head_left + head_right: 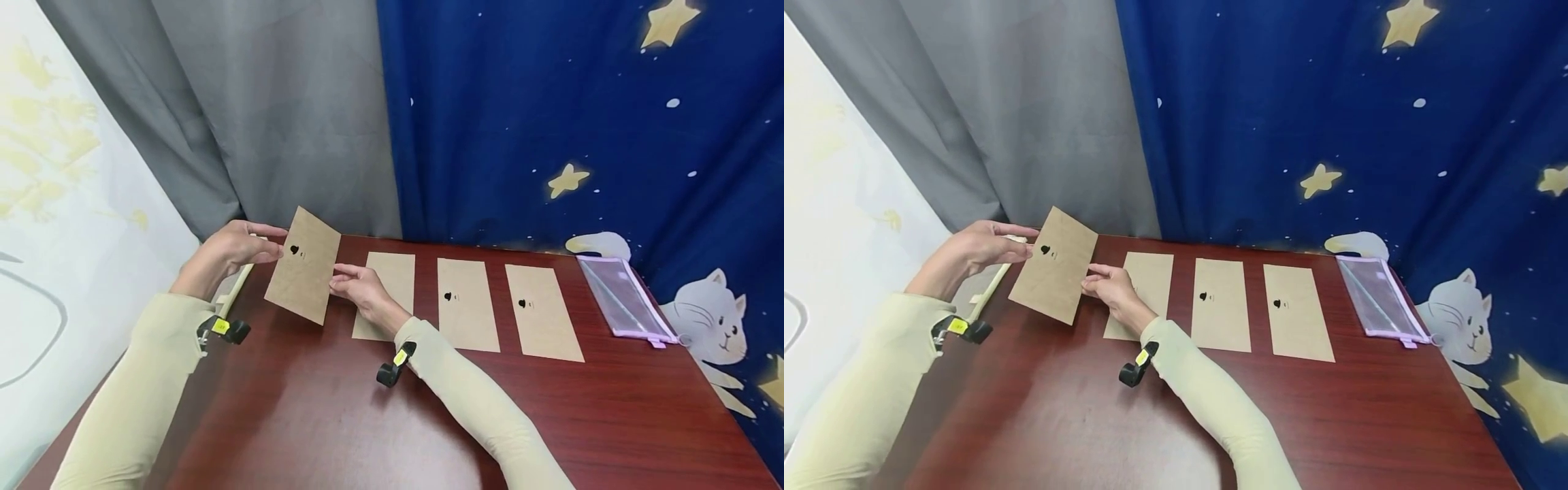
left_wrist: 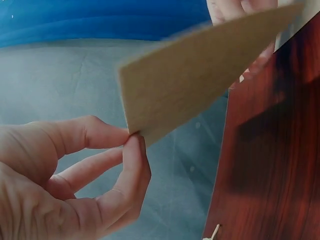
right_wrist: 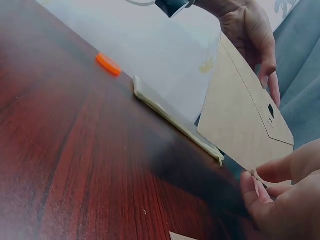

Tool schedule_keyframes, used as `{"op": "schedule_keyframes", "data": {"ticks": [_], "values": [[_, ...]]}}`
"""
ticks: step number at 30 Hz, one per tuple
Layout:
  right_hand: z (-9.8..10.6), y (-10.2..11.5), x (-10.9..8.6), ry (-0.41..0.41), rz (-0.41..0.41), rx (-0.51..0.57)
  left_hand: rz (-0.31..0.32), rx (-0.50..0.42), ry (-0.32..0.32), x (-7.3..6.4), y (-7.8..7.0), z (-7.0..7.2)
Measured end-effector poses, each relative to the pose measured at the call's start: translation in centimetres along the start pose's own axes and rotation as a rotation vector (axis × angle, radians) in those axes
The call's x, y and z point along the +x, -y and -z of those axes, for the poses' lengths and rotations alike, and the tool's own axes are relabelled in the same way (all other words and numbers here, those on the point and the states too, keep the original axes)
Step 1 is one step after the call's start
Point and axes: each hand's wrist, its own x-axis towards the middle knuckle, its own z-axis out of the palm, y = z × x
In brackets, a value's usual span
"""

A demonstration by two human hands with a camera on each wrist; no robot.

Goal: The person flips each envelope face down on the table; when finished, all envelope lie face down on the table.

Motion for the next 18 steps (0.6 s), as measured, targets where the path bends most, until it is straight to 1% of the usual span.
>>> {"op": "schedule_keyframes", "data": {"ticks": [3,7,12,13,15,17,18], "values": [[0.2,0.0,0.1,0.006,-0.015,0.001,0.022,-0.021,-0.010,0.3,-0.1,-0.1],[0.5,-0.1,0.5,0.000,-0.032,0.018,0.033,-0.047,-0.010,0.7,0.0,0.0],[0.6,0.0,0.5,0.008,-0.051,0.015,0.060,-0.034,-0.028,1.0,0.2,0.1],[0.5,0.1,0.3,0.013,-0.044,-0.001,0.065,-0.029,-0.033,1.0,0.2,0.1],[0.1,0.4,-0.1,0.024,-0.004,-0.044,0.066,-0.008,-0.044,1.1,0.3,0.0],[-0.7,0.9,-0.8,0.040,0.062,-0.126,0.060,0.013,-0.056,1.1,0.2,0.0],[-1.3,1.2,-1.1,0.042,0.105,-0.186,0.054,0.018,-0.062,1.2,0.1,-0.1]]}}
